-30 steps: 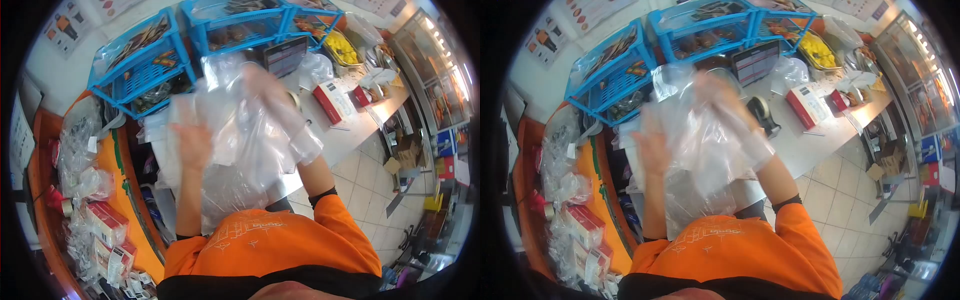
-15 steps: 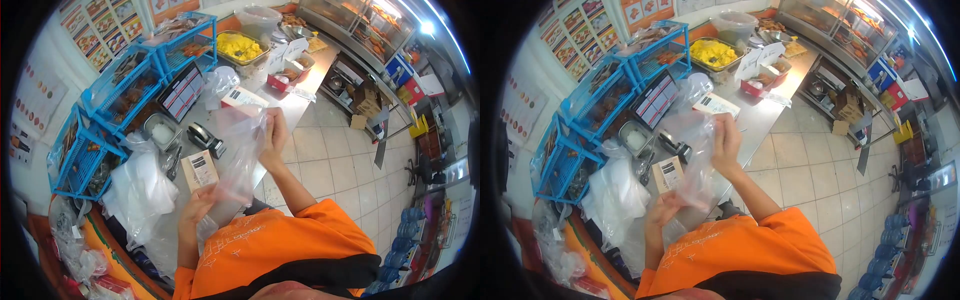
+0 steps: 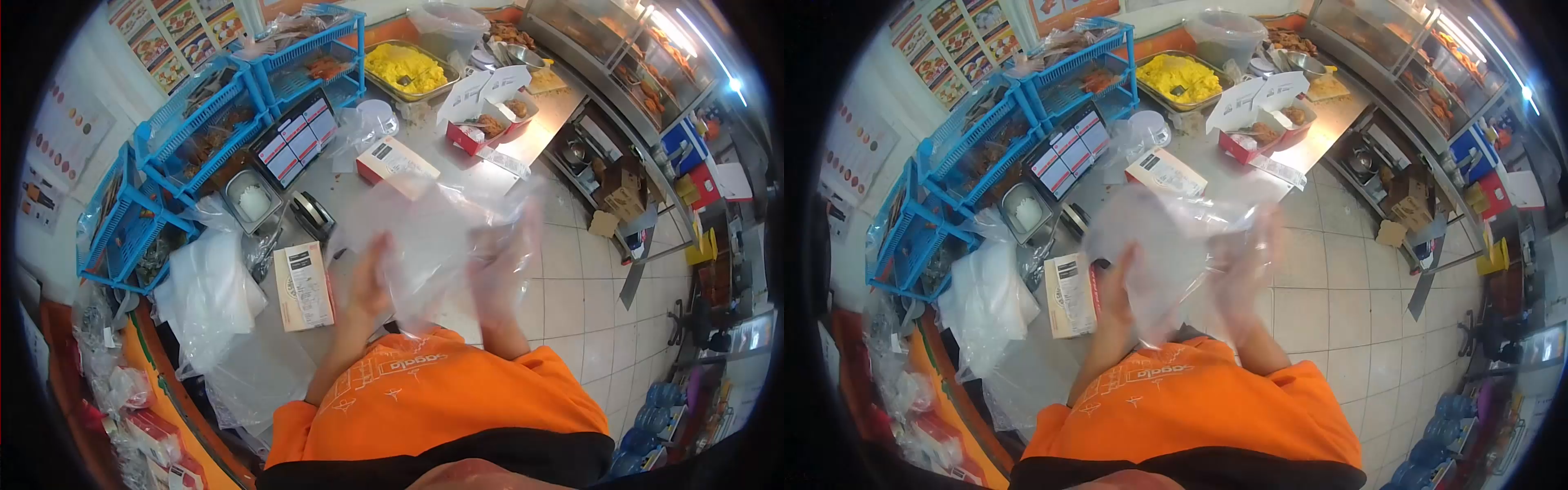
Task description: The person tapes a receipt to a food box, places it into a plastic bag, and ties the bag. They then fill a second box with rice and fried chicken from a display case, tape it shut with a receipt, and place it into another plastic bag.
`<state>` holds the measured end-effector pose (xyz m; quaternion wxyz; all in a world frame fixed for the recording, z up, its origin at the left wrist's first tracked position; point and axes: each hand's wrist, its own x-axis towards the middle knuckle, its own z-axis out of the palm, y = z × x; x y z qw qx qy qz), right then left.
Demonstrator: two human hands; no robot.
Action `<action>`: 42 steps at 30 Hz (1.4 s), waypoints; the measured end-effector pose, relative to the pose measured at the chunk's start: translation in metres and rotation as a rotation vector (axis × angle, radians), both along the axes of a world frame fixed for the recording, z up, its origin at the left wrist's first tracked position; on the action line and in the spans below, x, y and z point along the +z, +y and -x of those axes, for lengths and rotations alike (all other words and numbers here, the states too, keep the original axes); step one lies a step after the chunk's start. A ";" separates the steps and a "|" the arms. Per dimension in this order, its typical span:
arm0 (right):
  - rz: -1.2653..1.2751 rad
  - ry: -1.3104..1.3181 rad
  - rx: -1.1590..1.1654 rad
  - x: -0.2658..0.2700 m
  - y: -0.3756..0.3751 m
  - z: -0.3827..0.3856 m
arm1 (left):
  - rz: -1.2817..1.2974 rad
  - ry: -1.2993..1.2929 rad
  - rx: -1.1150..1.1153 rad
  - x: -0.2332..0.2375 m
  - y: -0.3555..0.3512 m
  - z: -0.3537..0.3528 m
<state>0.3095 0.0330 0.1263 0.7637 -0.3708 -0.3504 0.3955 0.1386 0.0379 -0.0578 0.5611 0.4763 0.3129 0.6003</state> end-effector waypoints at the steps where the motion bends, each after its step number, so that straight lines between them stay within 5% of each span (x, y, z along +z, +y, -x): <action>1: -0.036 -0.103 -0.168 0.006 0.010 -0.011 | 0.596 -0.684 -0.094 0.066 0.002 0.008; 3: -0.073 -0.210 -0.319 0.008 0.035 -0.039 | 0.473 -0.492 -0.233 0.097 -0.001 0.025; 4: -0.015 -0.305 -0.110 -0.004 0.046 -0.062 | 0.351 -0.290 -0.375 0.105 -0.004 0.029; 6: 0.050 -0.395 0.122 -0.023 0.071 -0.088 | 0.541 -0.083 -0.196 0.116 -0.008 0.026; 8: -0.170 -1.319 -0.317 -0.027 0.094 -0.090 | 0.726 0.122 -0.005 0.115 -0.010 0.023; 10: 0.060 -1.024 -0.135 -0.030 0.080 -0.065 | 0.375 0.164 0.186 0.107 -0.008 0.014; 11: 0.102 -0.944 0.229 -0.042 0.072 -0.048 | 0.382 0.159 0.217 0.096 -0.009 0.000; 13: 0.119 -0.770 0.725 -0.056 0.044 0.004 | 0.105 0.365 0.834 0.073 -0.015 -0.029; 15: 0.081 -0.684 0.891 -0.065 0.038 0.030 | 0.067 0.273 0.718 0.093 -0.031 -0.016; 17: 0.464 0.320 1.234 -0.089 0.060 0.031 | 0.239 0.629 0.696 0.093 -0.062 0.033; 19: 0.620 0.251 1.245 -0.053 0.048 0.039 | 0.147 0.189 0.859 0.027 -0.115 0.092; 21: 0.455 -0.140 1.490 -0.051 0.050 0.041 | 0.628 0.290 1.040 0.103 -0.152 0.082; 23: 0.469 -0.087 1.560 -0.041 0.039 0.068 | 0.497 0.243 1.119 0.097 -0.176 0.078; 25: 0.211 -0.375 1.319 -0.031 0.026 0.108 | 0.359 0.194 1.188 0.107 -0.184 0.076; 26: 0.211 -0.377 1.335 -0.037 0.019 0.125 | 0.240 0.719 1.086 0.128 -0.179 0.077; 27: -0.066 -0.639 1.279 -0.048 0.012 0.141 | 0.117 1.228 0.922 0.139 -0.179 0.078; 28: -0.349 -0.885 1.193 -0.054 0.008 0.152 | 0.132 1.228 0.932 0.132 -0.188 0.081; 30: -0.228 -0.920 1.306 -0.040 0.019 0.164 | 0.150 0.071 0.662 0.113 -0.209 0.094; 31: -0.095 -0.958 1.401 -0.035 0.030 0.167 | 0.157 0.072 0.671 0.117 -0.221 0.102; 33: -0.159 -1.153 1.473 -0.027 0.049 0.169 | 0.401 0.797 1.035 0.127 -0.245 0.123; 37: -0.015 -1.059 1.488 -0.016 0.073 0.182 | 0.287 0.421 1.441 0.110 -0.282 0.159; 39: 0.145 -1.107 1.604 -0.031 0.089 0.199 | 0.755 0.127 1.428 0.108 -0.287 0.159; 40: -0.233 -1.086 1.599 -0.043 0.088 0.209 | 0.693 0.457 1.428 0.053 -0.297 0.162; 41: -0.605 -1.036 1.566 -0.051 0.082 0.216 | 0.774 1.164 1.470 0.025 -0.296 0.155; 42: -0.847 -1.874 1.412 -0.037 0.068 0.217 | 0.785 1.548 1.314 0.021 -0.292 0.150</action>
